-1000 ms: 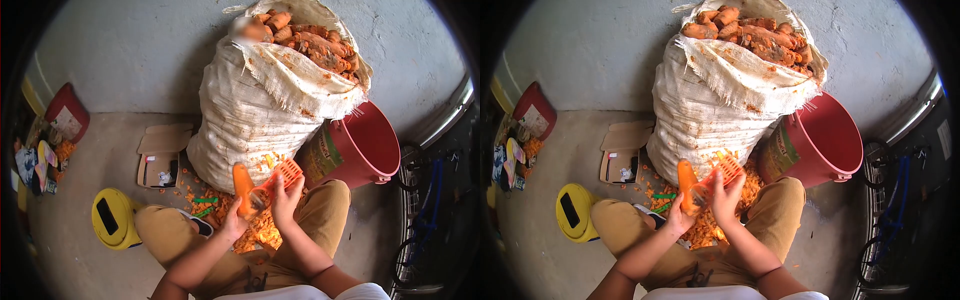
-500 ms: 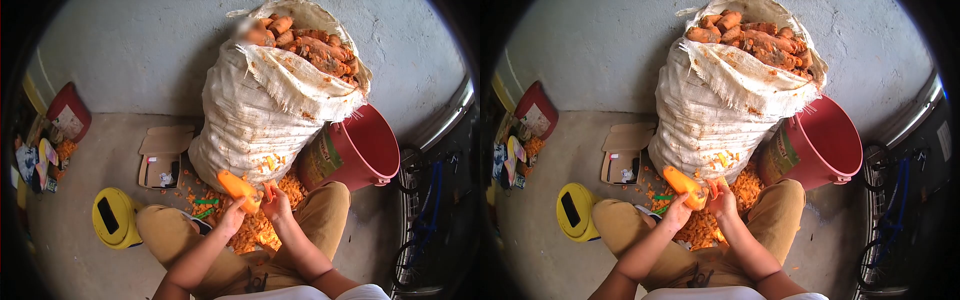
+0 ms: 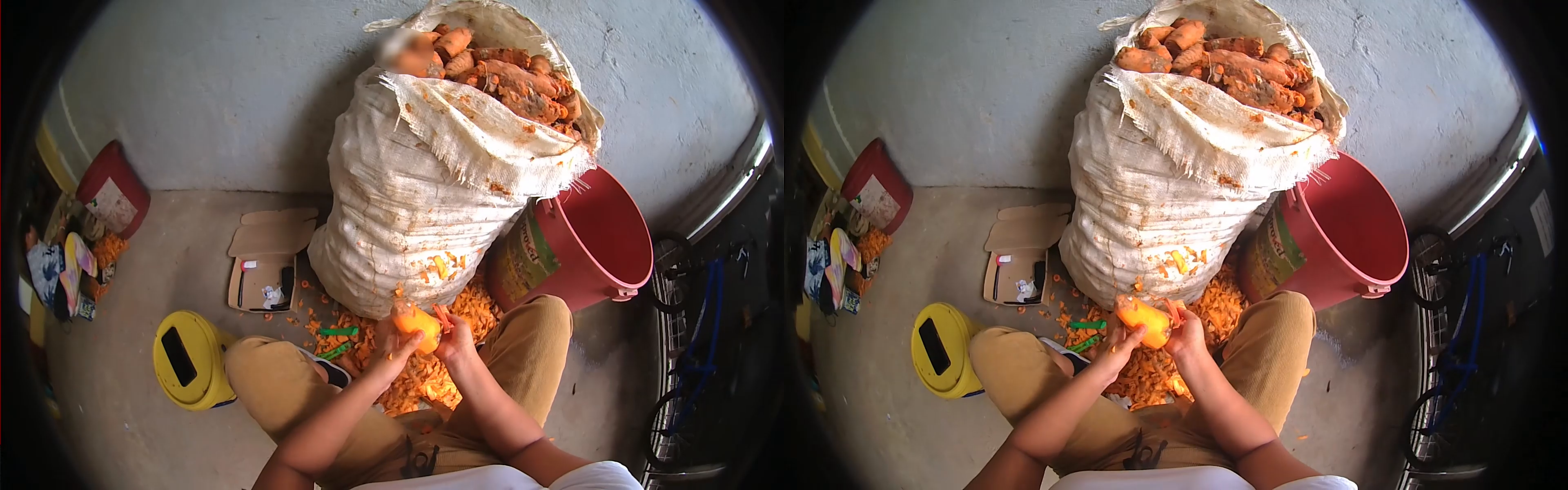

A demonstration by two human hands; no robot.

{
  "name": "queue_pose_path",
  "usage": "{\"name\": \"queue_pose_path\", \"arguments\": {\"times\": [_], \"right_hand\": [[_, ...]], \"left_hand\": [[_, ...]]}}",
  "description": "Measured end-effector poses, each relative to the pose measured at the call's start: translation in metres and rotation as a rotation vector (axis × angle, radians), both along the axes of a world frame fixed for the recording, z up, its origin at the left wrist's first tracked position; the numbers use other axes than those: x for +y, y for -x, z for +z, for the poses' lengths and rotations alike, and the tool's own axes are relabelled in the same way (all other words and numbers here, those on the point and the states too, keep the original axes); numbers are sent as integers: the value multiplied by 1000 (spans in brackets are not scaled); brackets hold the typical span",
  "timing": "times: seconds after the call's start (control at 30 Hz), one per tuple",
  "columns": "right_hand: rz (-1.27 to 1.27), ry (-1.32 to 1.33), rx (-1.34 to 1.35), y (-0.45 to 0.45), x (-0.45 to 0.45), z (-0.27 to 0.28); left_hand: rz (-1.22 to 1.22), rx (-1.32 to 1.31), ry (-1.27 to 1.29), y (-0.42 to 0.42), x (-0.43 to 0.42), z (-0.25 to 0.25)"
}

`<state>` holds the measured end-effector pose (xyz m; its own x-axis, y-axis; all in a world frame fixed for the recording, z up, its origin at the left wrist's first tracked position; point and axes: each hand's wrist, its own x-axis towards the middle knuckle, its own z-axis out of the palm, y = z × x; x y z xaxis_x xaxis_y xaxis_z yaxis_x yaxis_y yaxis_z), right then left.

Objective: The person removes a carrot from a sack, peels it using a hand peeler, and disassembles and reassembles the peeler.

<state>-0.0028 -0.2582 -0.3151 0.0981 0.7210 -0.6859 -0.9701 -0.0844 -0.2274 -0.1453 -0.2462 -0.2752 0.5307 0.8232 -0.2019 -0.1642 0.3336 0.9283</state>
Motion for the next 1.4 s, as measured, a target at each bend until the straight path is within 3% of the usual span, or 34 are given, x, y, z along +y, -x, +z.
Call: {"name": "queue_pose_path", "arguments": {"times": [0.03,0.13,0.17,0.3,0.43,0.53,0.67,0.8,0.9,0.93,1.0,1.1,1.13,1.2,1.3,1.33,1.4], "right_hand": [[6,2,-16,-4,0,1],[-13,40,-178,-21,6,-9],[-9,9,-262,-30,8,-20],[27,-121,-451,-27,19,18],[65,-258,-578,-23,25,38],[209,-277,-684,-16,36,48],[182,-299,-684,-10,44,64],[-99,-374,-990,-26,49,61],[-24,-313,-1157,10,29,70],[-38,-324,-1553,19,28,60],[-57,-270,-1817,21,22,58],[-268,-122,-1636,-11,42,49],[-401,-80,-1656,-20,46,70],[-441,-5,-1485,-55,56,60],[-374,-307,-1288,-37,40,75],[-268,-321,-1282,-23,29,87],[-218,-427,-1628,4,20,88]], "left_hand": [[-54,48,94,3,1,-16],[-217,-289,481,19,13,-3],[-259,-361,539,22,20,-3],[-227,-488,749,24,25,-7],[-476,-470,757,24,29,-16],[-530,-303,617,24,20,-18],[-482,-198,672,27,19,-24],[-393,-171,671,24,18,-23],[-350,-263,690,22,14,-22],[-349,-284,677,21,11,-21],[-360,-343,674,20,9,-20],[-428,-427,637,22,5,-16],[-474,-433,580,23,4,-11],[-529,-444,535,24,3,-5],[-513,-465,574,20,2,-5],[-495,-472,615,19,2,-9],[-452,-487,684,18,5,-18]]}}
